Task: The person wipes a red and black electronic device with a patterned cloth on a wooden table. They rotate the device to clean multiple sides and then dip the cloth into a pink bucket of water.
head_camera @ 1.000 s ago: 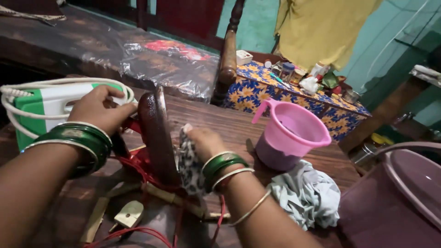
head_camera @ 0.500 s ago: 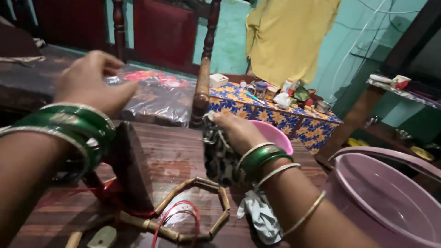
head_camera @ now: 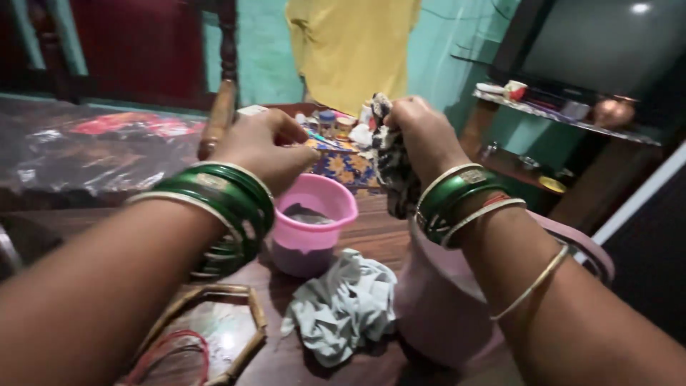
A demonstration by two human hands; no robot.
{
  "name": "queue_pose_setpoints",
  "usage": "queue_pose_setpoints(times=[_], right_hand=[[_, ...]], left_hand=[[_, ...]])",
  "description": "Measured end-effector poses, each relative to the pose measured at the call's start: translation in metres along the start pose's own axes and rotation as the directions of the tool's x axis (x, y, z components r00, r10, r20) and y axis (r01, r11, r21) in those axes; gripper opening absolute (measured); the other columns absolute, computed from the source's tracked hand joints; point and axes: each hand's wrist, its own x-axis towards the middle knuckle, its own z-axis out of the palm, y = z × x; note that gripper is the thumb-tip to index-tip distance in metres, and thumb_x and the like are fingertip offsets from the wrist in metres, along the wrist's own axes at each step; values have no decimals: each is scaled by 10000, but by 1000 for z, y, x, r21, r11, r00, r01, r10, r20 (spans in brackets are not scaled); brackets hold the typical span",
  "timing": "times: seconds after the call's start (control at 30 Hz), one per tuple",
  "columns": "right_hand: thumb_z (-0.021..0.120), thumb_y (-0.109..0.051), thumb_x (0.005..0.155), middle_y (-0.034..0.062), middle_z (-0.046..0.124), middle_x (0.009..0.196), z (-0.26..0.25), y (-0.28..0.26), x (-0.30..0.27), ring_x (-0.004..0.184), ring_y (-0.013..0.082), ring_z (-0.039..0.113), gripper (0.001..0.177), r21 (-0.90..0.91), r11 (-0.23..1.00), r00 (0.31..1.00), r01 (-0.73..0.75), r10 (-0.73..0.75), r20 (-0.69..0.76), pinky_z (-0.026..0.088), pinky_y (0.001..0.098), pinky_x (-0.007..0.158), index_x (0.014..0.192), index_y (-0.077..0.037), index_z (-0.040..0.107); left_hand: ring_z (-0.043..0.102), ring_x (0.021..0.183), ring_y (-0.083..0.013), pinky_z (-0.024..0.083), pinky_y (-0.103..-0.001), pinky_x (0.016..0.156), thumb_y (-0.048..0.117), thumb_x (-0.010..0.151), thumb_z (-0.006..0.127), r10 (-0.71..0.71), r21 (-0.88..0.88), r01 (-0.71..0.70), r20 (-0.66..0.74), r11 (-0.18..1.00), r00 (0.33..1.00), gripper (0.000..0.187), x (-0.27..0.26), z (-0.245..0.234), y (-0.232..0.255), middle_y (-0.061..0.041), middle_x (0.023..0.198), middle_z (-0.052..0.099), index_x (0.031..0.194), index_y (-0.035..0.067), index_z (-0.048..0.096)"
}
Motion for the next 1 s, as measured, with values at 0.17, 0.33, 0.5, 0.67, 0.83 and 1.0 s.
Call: queue_pose_setpoints(times=[0.17, 0.33, 0.5, 0.67, 0.83, 1.0], right_hand=[[652, -128, 793, 47, 633, 900, -21, -9, -12, 795, 120, 596, 318, 575, 643, 847, -505, 498, 187, 518, 264, 728, 1089, -34, 588], [671, -86, 759, 8, 610, 901, -45, -32, -24, 799, 85, 579, 322, 556, 739, 918, -380, 373, 131, 524, 238, 722, 1050, -48, 537], [616, -59, 829, 7, 585, 941, -51, -33, -32, 862, 89, 555, 249, 654, 700, 948, -285, 307, 85, 514, 231, 786, 1063, -41, 533], [566, -27, 746, 35, 603, 851, -63, -21, -12, 751, 150, 581, 252, 854, 374, 840, -362, 528, 125, 526, 300, 713, 996, -47, 589], [554, -71, 833, 47, 571, 888, -105, 16, -22, 790, 165, 573, 134, 909, 376, 879, -181, 476, -22, 523, 319, 796, 949, -12, 582], [589, -108, 850, 86, 598, 857, -148, 41, -30, 791, 224, 643, 106, 833, 435, 638, -343, 759, -133, 584, 408, 782, 885, -41, 516]], left_hand=[[750, 1005, -252, 561, -355, 912, 296, 788, 734, -20, -114, 30, 87, 993, 996, 374, 8, 79, 27, -145, 1041, 774, 1091, 76, 745], [751, 1015, -285, 555, -379, 918, 217, 805, 661, -45, -201, 69, 122, 977, 991, 324, 16, 127, 44, -167, 1041, 771, 1089, 84, 737], [688, 1100, -350, 504, -407, 987, 257, 873, 655, -124, -110, 145, 180, 983, 976, 354, 18, 155, 26, -222, 1123, 719, 1166, 59, 676], [711, 1077, -328, 524, -407, 957, 245, 873, 635, -60, -192, 102, 212, 976, 975, 432, 13, 175, 7, -188, 1107, 729, 1236, 26, 548], [678, 1115, -331, 503, -415, 976, 282, 950, 554, 86, -396, -125, -114, 910, 990, 396, 27, 168, 43, -210, 1160, 692, 1240, 12, 567], [617, 1188, -379, 451, -457, 1005, 427, 1000, 423, 397, -313, -402, -84, 861, 914, 504, 2, 163, 99, -217, 1260, 663, 1271, 57, 633]])
